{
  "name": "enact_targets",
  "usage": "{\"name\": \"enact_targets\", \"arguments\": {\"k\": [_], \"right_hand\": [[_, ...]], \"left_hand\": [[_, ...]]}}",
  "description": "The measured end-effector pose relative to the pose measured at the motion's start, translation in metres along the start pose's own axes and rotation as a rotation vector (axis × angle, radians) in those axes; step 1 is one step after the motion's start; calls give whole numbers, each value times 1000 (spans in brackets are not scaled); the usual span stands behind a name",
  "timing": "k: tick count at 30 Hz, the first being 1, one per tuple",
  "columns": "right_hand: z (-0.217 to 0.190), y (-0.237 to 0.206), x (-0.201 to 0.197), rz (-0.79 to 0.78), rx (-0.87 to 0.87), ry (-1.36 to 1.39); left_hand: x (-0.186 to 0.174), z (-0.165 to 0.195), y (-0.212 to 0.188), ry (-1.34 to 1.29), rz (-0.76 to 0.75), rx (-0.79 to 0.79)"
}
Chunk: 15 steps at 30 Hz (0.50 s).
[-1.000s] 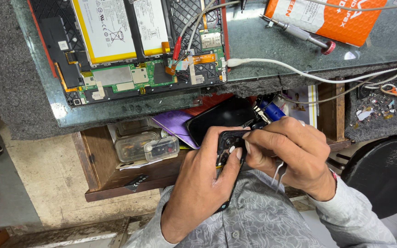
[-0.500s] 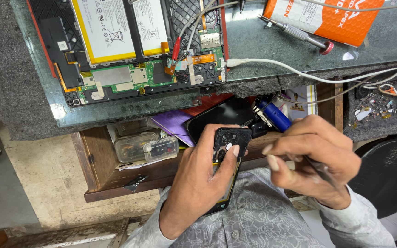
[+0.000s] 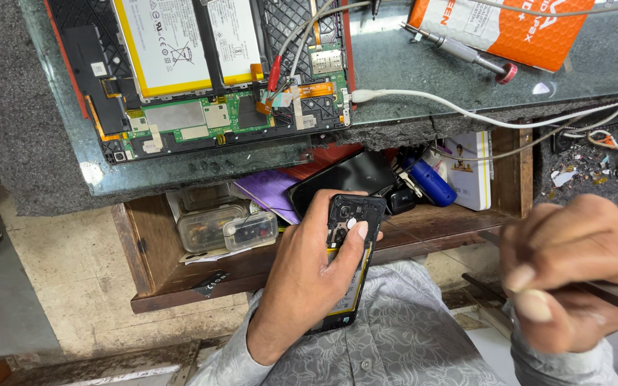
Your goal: The person works on a disassembled smartphone, using tweezers to adjust small components near the camera module and battery area. The hands repeatedly probe and reposition internal parts while the device remains open on the workbench.
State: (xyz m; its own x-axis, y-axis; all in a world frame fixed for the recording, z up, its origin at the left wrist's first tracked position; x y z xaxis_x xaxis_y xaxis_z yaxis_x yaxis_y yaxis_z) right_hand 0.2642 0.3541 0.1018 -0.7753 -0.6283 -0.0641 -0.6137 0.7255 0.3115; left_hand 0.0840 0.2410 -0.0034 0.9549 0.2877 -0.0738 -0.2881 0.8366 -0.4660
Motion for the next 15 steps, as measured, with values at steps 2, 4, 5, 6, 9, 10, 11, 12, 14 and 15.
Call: {"name": "enact_targets", "arguments": {"k": [2,4,5,6,9,10,11,12,14,15], "right_hand": [[0,-5,-11,-9,-31,76],[3,-11,-22,-26,-142,140],[8,-18,-30,8,-135,153],[11,-27,-38,43,-127,166],[20,-57,-61,159,-124,204],[25,-66,-69,197,-114,213],[29,-75,-77,233,-108,216],[33,-83,-86,268,-109,218],[39,-99,-104,334,-99,205],[42,-106,-112,365,-92,193]], "left_hand": [[0,1,0,-38,1,25],[2,-3,1,-62,-10,6],[3,-4,2,-73,-16,-3],[3,-4,1,-71,-17,0],[2,-5,0,-67,-18,2],[2,-5,0,-67,-19,-3],[2,-6,0,-66,-19,-9],[3,-6,0,-75,-22,-17],[4,-8,0,-91,-28,-33],[4,-12,0,-100,-25,-63]]}}
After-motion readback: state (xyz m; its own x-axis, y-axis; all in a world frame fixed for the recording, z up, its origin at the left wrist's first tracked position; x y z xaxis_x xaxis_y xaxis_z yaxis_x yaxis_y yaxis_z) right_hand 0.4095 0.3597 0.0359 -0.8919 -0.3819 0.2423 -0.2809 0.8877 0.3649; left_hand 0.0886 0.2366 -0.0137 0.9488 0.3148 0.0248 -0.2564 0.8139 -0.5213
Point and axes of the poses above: each hand's wrist, its own y-axis towards the middle knuckle, its own x-axis out of the palm, z = x × y, the point moved 10 cm from there along y, towards the middle knuckle, and after that the axes turned 4 degrees about -x, right-handed, at the moved point
